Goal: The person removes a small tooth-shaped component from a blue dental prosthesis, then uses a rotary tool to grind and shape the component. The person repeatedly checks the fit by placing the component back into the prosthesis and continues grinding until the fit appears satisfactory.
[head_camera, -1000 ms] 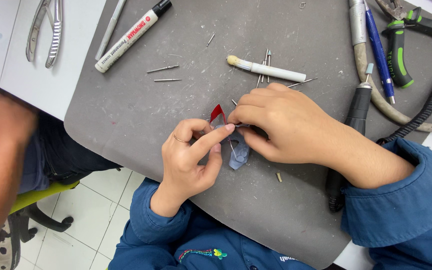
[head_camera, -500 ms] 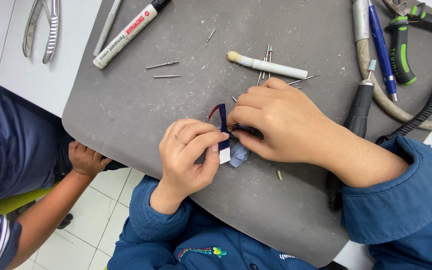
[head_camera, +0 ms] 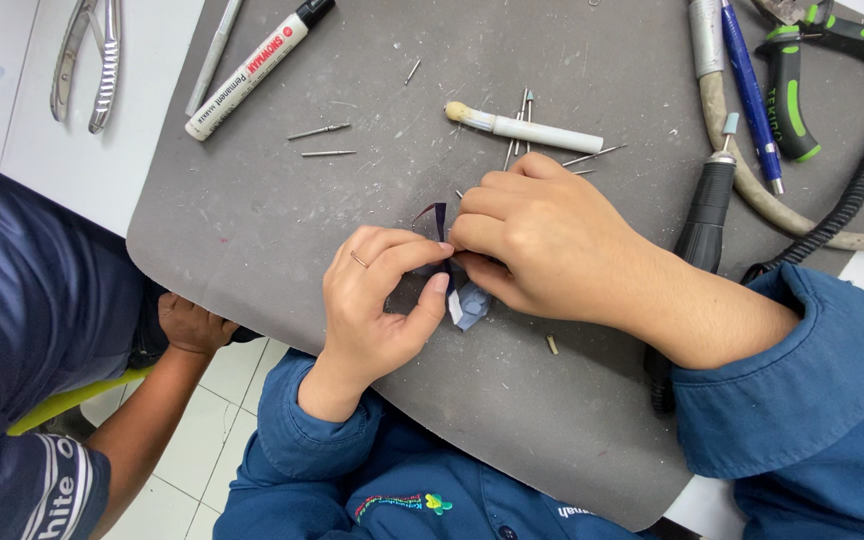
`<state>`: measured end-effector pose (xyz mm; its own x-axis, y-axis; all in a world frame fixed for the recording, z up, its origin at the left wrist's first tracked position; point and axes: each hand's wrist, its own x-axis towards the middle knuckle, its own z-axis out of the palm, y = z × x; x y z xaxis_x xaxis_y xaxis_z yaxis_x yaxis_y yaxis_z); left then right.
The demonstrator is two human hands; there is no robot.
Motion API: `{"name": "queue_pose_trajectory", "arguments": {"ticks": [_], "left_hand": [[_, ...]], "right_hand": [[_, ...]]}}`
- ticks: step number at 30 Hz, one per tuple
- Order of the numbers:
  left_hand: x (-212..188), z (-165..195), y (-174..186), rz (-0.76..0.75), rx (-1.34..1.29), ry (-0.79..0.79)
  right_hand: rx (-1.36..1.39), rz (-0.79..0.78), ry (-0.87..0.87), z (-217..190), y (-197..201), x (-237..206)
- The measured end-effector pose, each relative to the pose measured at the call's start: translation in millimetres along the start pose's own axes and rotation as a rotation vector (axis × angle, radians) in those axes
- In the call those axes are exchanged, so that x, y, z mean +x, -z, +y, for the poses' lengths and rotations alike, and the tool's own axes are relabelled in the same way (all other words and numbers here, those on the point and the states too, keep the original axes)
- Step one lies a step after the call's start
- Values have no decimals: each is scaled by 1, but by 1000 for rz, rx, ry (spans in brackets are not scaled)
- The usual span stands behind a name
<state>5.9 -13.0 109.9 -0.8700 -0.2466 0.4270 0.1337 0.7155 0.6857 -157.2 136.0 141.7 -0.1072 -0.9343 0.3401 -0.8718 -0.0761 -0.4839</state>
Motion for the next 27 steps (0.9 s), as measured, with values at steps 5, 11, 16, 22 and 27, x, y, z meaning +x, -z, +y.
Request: {"name": "queue_pose_trajectory", "arguments": {"ticks": [5, 11, 16, 22, 27], "left_hand": [[1, -5, -7, -12, -63, 67], [1, -6, -18, -14, 26, 153], [0, -3, -27, 17, 196, 156], [-3, 3, -31, 28, 284, 148], [-4, 6, -32, 41, 280, 140]], "right_hand": [[-11, 14, -66, 14, -21, -4], [9, 16, -92, 23, -36, -10], [29, 14, -95, 25, -39, -10], [35, 15, -89, 24, -37, -9], [-47, 41, -19, 21, -29, -6]]}}
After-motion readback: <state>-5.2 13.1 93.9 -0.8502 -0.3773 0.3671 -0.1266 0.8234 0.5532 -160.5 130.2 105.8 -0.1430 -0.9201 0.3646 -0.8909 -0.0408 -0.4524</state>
